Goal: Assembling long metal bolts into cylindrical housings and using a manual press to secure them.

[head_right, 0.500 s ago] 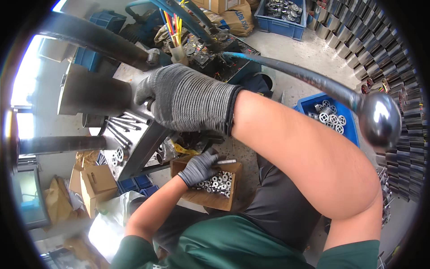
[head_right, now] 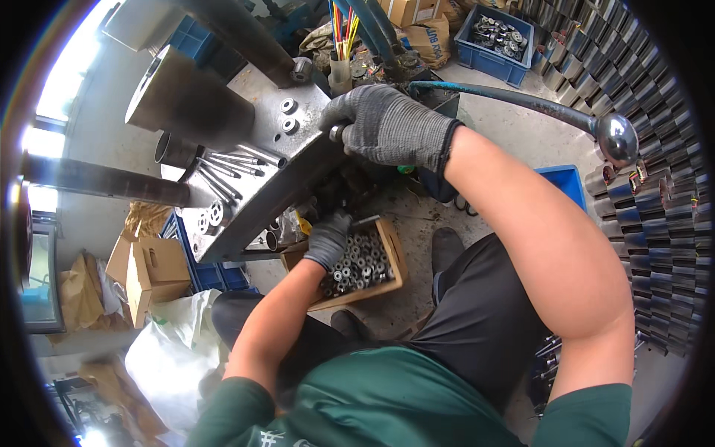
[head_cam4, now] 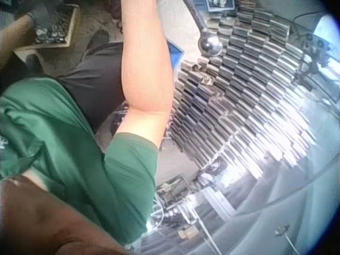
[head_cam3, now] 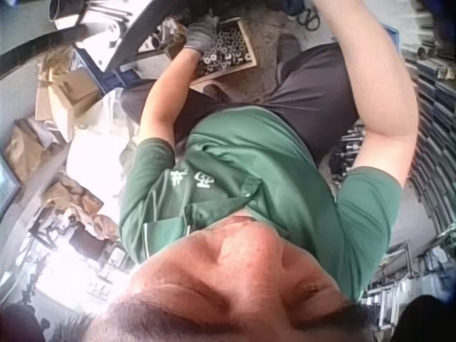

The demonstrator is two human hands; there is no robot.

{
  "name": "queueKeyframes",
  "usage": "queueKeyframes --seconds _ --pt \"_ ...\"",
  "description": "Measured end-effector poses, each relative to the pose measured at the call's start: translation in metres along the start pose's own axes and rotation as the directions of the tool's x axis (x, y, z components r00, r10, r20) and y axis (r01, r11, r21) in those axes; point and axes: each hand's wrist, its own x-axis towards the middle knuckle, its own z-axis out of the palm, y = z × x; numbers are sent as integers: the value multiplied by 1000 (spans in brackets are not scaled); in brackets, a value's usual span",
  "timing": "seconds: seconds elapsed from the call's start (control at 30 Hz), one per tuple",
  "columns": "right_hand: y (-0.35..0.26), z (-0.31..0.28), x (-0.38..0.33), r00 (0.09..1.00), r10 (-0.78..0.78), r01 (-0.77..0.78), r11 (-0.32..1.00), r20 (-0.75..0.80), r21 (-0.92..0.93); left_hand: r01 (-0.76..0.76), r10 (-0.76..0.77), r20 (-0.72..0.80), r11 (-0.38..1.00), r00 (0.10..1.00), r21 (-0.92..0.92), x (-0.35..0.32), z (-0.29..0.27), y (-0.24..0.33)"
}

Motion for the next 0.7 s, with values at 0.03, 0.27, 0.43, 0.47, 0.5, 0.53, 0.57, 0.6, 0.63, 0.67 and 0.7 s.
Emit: queueKeyframes --seconds 0.03,0.27,0.43,0.47,0.5,0.53,0.57,0.6,0.63,0.67,0.7 --pt "0 -1 -4 1000 14 -14 1000 7 22 6 -6 -1 1000 1000 -9 3 -1 -6" --pt "25 -2 -24 984 125 -174 828 127 533 109 -109 14 970 994 -216 4 -56 -29" --pt "66 34 -46 778 482 -628 633 403 453 251 -153 240 852 959 -459 -62 -125 -27" --pt "90 45 -52 719 510 -668 695 472 267 238 -136 228 821 964 -519 -74 -124 -26" --pt "108 57 -59 671 553 -673 734 494 92 240 -150 204 800 967 -550 -86 -126 -27" --pt "143 65 -66 606 617 -678 731 503 -79 235 -143 199 775 970 -587 -88 -115 -24" --pt "186 77 -62 621 476 -217 868 623 -446 235 -168 165 758 972 -608 -93 -93 -24" --pt "216 93 -51 518 367 361 725 773 -587 335 -211 292 807 933 -486 -99 -87 -26" --pt "220 106 -43 507 364 375 723 781 -581 313 -182 324 853 929 -417 -101 -95 -26" --pt "220 123 -33 553 496 292 637 669 -714 289 -160 358 894 920 -342 -104 -105 -27" --pt "221 137 -26 587 610 200 528 533 -825 306 -178 359 890 916 -339 -107 -103 -31"
